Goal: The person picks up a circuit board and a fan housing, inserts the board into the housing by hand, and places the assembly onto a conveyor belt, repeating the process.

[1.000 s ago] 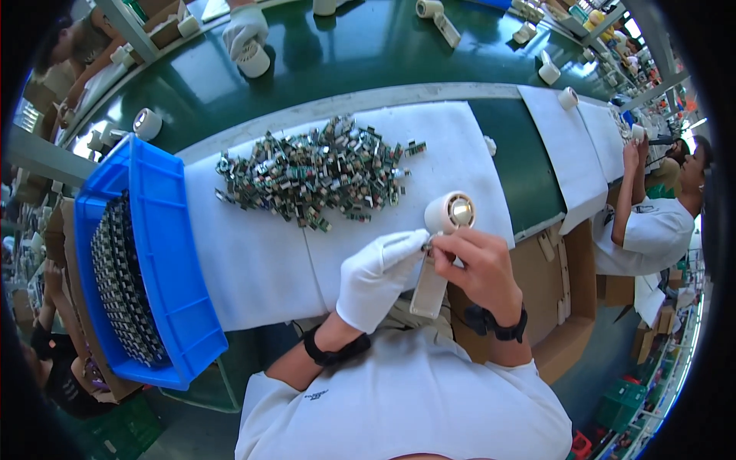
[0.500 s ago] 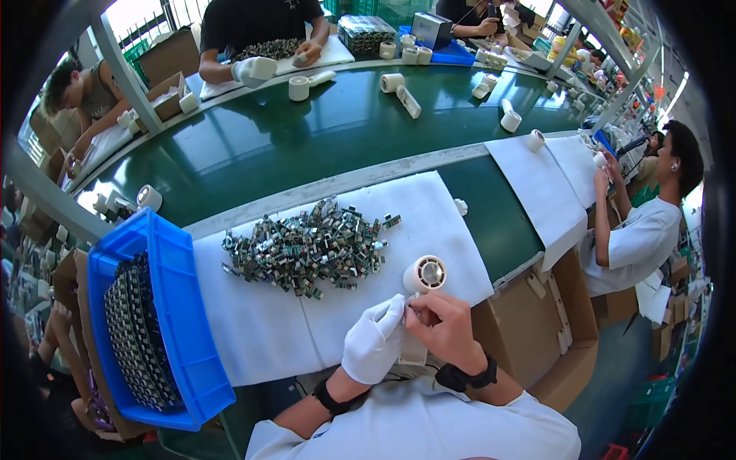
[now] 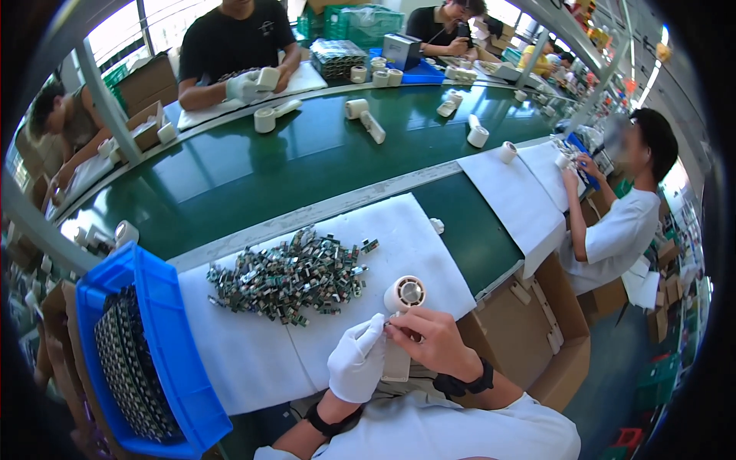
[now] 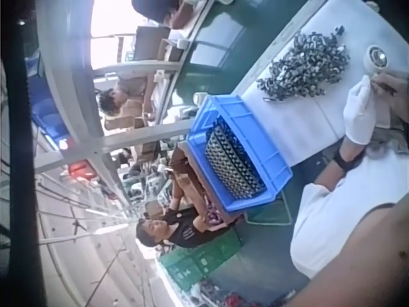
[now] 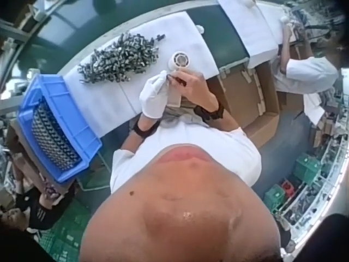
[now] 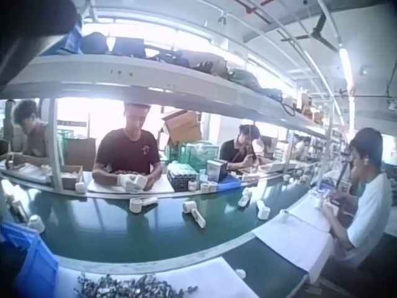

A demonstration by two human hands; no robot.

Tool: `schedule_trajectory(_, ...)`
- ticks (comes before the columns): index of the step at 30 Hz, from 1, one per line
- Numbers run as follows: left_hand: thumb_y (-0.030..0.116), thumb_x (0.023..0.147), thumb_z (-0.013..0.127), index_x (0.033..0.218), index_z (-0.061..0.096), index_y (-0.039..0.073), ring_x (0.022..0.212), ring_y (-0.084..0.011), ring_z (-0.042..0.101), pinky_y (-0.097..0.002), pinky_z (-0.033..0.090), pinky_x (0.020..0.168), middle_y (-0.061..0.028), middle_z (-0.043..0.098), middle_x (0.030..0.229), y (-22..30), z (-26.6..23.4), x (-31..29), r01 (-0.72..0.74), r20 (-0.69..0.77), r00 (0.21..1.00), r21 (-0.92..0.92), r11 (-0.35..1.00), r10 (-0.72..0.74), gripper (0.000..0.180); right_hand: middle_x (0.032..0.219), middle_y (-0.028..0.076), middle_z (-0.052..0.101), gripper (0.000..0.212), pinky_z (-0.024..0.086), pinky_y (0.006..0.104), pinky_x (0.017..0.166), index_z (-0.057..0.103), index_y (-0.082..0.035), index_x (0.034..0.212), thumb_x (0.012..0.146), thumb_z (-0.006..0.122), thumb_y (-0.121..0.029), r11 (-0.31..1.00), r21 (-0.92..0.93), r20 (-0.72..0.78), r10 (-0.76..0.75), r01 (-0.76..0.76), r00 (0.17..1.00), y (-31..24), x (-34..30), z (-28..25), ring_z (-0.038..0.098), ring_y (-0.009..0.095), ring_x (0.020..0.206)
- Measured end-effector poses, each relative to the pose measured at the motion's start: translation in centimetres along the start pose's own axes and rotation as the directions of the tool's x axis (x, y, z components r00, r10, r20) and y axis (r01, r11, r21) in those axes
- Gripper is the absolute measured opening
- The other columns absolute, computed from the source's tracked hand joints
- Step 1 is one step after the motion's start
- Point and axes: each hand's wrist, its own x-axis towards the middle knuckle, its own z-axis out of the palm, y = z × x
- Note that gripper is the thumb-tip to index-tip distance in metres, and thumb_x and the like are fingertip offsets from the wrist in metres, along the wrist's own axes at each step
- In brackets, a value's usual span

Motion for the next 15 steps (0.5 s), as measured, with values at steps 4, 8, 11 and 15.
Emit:
schedule_trajectory(4, -0.003, 0.086, 0.073, 0.123, 0.068, 0.001, 0.092, -0.029, 0.072, -0.0323, 0.058, 0.078, -0.0177, 0.071, 0.109, -0.29, -0.22, -0.35, -0.076, -0.027, 0.997, 0.04, 0.996, 0.077, 0.037, 0.074, 0.007, 0.061, 0.009, 0.047, 0.0321, 0.053, 0.071, -0.003, 0.094, 0.087, 0.074, -0.007, 0.998, -0.024, 0.006, -0.059, 0.059, 0.998, -0.26, 0.07, 0.05, 0.058, 0.02, 0.056)
schedule_trajectory(8, -0.004, 0.086, 0.073, 0.124, 0.068, 0.0, 0.091, -0.03, 0.072, -0.0326, 0.058, 0.078, -0.0186, 0.071, 0.109, -0.29, 0.08, -0.32, -0.1, -0.007, 0.995, 0.139, 0.985, 0.102, 0.038, 0.075, 0.008, 0.061, 0.01, 0.048, 0.0329, 0.053, 0.07, -0.003, 0.095, 0.087, 0.074, -0.008, 1.0, -0.004, 0.021, -0.008, 0.008, 1.0, -0.05, -0.38, 0.43, 0.058, 0.021, 0.057)
schedule_trajectory(11, -0.004, 0.085, 0.073, 0.124, 0.067, 0.0, 0.091, -0.0298, 0.072, -0.0326, 0.058, 0.077, -0.0192, 0.071, 0.11, -0.39, 0.1, -0.63, -0.119, -0.006, 0.993, 0.162, 0.98, 0.122, 0.039, 0.074, 0.008, 0.06, 0.011, 0.047, 0.0327, 0.052, 0.071, -0.003, 0.096, 0.087, 0.074, -0.009, 0.999, 0.033, 0.029, 0.038, -0.039, 0.999, -0.14, -0.52, 0.5, 0.057, 0.021, 0.055)
schedule_trajectory(15, -0.001, 0.085, 0.075, 0.122, 0.067, -0.001, 0.09, -0.0304, 0.072, -0.0346, 0.058, 0.076, -0.0187, 0.071, 0.11, -0.5, 0.12, -0.33, -0.128, -0.035, 0.99, 0.129, 0.983, 0.133, 0.038, 0.076, 0.007, 0.061, 0.014, 0.047, 0.0328, 0.053, 0.072, -0.004, 0.099, 0.087, 0.075, -0.012, 0.995, 0.064, 0.103, 0.064, -0.071, 0.993, -0.49, 0.16, -0.3, 0.057, 0.021, 0.056)
